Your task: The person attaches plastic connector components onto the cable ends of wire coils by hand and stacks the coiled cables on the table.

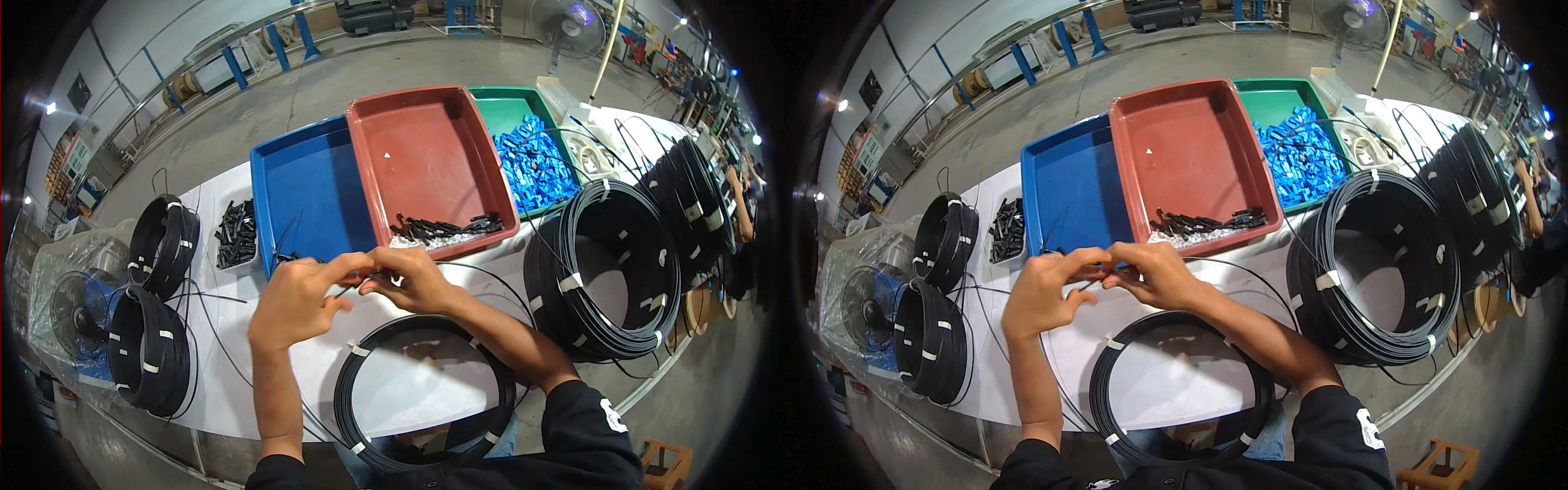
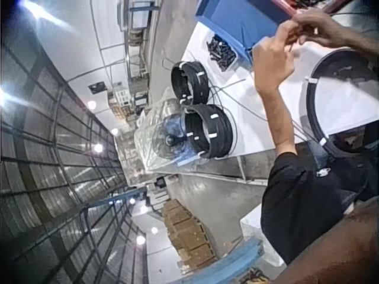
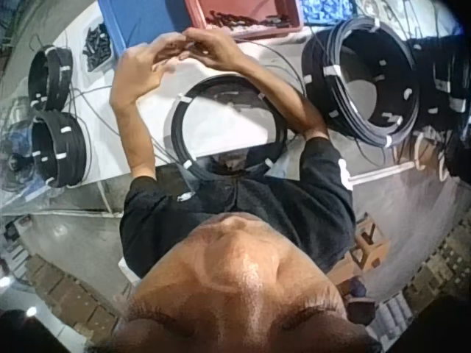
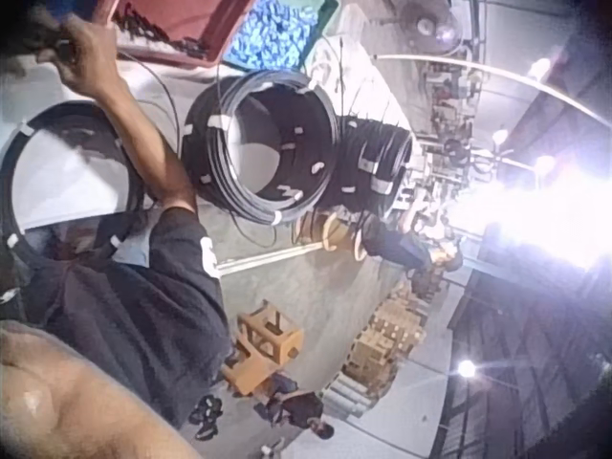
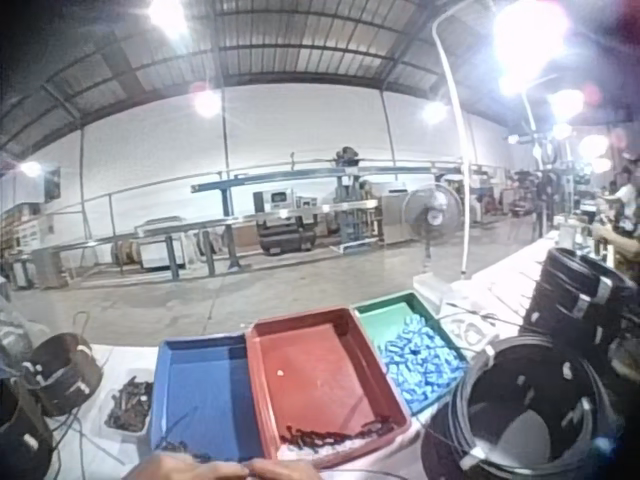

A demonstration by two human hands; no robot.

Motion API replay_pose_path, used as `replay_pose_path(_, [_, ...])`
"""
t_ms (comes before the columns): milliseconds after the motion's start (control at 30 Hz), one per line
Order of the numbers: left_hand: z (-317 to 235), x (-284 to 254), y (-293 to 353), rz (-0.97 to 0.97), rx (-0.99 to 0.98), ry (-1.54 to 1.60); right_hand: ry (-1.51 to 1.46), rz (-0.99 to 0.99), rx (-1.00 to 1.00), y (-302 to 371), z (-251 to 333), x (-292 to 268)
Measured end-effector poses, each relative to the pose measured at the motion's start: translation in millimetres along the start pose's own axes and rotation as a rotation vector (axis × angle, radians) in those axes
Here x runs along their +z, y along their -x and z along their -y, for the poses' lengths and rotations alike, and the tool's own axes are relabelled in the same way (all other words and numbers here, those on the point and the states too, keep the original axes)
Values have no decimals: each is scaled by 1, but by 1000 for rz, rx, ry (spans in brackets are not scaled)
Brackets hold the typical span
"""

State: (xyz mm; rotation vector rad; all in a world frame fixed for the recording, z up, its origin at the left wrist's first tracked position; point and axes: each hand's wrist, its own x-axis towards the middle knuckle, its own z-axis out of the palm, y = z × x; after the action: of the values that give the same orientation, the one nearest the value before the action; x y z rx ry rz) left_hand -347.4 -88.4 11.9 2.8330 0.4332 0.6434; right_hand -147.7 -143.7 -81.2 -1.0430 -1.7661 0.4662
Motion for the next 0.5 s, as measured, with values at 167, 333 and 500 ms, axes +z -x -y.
replay_pose_path(167, [5, -28, 10, 212, -433, 391, -11, -65, -151, 6, -13, 24])
replay_pose_path(333, [37, -31, 23, 14, -503, 150, 117, 195, -58, 11, -34, 28])
replay_pose_path(500, [33, 7, -1, -128, -234, -38, 130, 273, 55, 16, -42, 27])
